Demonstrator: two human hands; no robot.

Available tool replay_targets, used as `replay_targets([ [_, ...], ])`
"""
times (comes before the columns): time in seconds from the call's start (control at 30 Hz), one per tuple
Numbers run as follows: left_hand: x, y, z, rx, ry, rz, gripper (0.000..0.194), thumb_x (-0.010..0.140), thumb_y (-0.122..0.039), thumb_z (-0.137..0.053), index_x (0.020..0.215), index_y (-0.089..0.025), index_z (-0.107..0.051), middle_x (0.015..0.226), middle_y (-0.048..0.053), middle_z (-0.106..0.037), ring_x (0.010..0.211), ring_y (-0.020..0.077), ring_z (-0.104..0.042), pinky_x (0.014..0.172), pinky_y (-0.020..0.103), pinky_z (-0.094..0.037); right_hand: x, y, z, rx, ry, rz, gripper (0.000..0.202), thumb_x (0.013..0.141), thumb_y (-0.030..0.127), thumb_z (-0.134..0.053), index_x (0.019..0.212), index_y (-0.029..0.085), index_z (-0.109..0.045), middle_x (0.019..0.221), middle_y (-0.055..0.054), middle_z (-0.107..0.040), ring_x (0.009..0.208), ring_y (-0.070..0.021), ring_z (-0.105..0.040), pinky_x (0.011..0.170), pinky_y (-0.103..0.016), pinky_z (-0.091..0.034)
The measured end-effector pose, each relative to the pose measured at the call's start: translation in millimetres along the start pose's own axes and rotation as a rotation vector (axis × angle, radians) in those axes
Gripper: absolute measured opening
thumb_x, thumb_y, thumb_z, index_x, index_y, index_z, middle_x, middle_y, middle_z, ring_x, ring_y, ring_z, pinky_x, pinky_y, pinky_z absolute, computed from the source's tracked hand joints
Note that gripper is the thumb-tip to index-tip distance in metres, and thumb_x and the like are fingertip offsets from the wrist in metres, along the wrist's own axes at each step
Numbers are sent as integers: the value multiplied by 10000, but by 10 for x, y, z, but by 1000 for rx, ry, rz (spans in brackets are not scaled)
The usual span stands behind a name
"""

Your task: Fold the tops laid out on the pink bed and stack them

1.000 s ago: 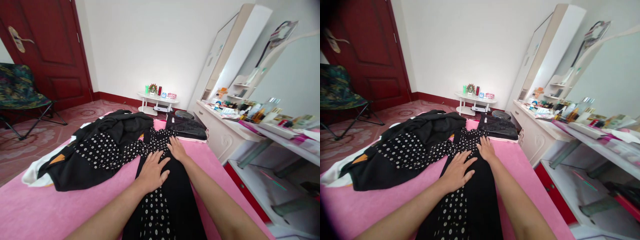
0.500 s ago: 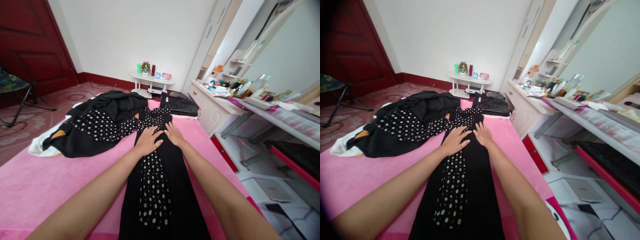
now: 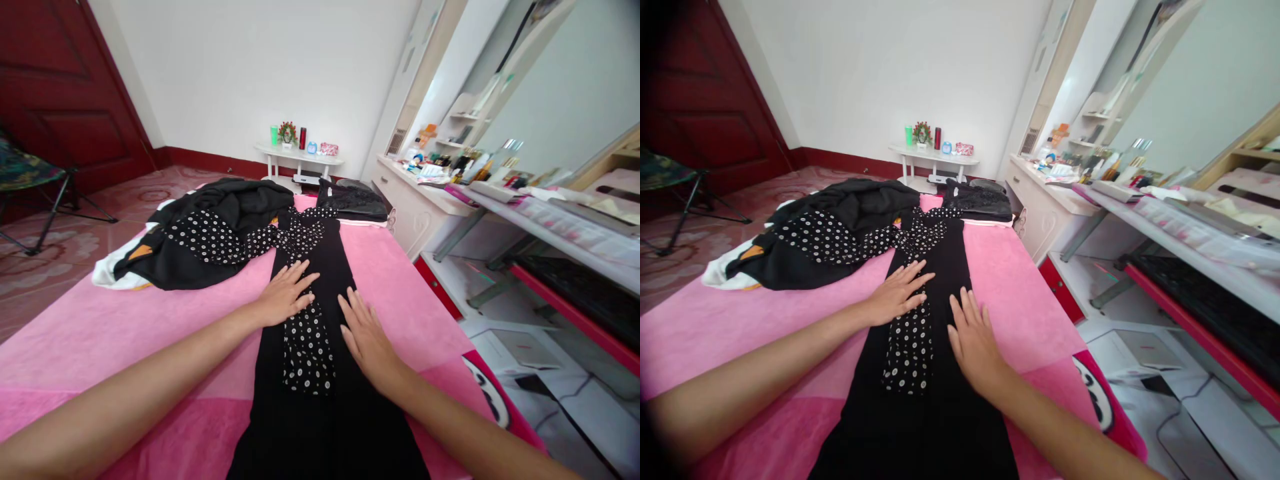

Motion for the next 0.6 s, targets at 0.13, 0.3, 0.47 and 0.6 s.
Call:
replay_targets([
  [0.13,-299,-62,45,-52,40,-24,519,957,-464,-331,1449,-315,-269,1550,43,-156,1423,241,-109,1133,492,-173,-420,548,148,145,72,281,560,910,179,-348,1460,256,-272,1530,-55,-225,1398,-218,-226,1132,-472,-236],
  [0.3,-519,-90,132,-128,66,-27,496,949,-377,-383,1436,-329,-305,1554,20,-142,1426,233,-100,1143,483,-164,-371,1129,404,260,332,576,263,882,224,-488,1043,231,-696,985,-40,-727,903,-181,-678,853,-271,-502],
  [0.47,-613,0,349,-281,39,-18,416,904,-294,-474,1319,-315,-499,1471,16,-370,1335,199,-365,1107,387,-310,735,926,783,388,-102,405,252,900,263,-460,965,261,-704,952,-6,-715,871,-161,-652,818,-277,-478],
  [0.6,-662,436,766,-203,-120,95,328,880,-241,-487,1175,-267,-628,1364,38,-499,1228,189,-491,1033,326,-409,1582,513,405,429,-247,249,233,837,230,-496,964,223,-691,992,-31,-691,887,-174,-634,821,-308,-477],
])
Point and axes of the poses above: each hand's wrist, its own x-axis towards the middle knuckle, its own z-axis out of the back of the hand, y = z × x, the point moved 9 cm from there along x, towards the middle knuckle
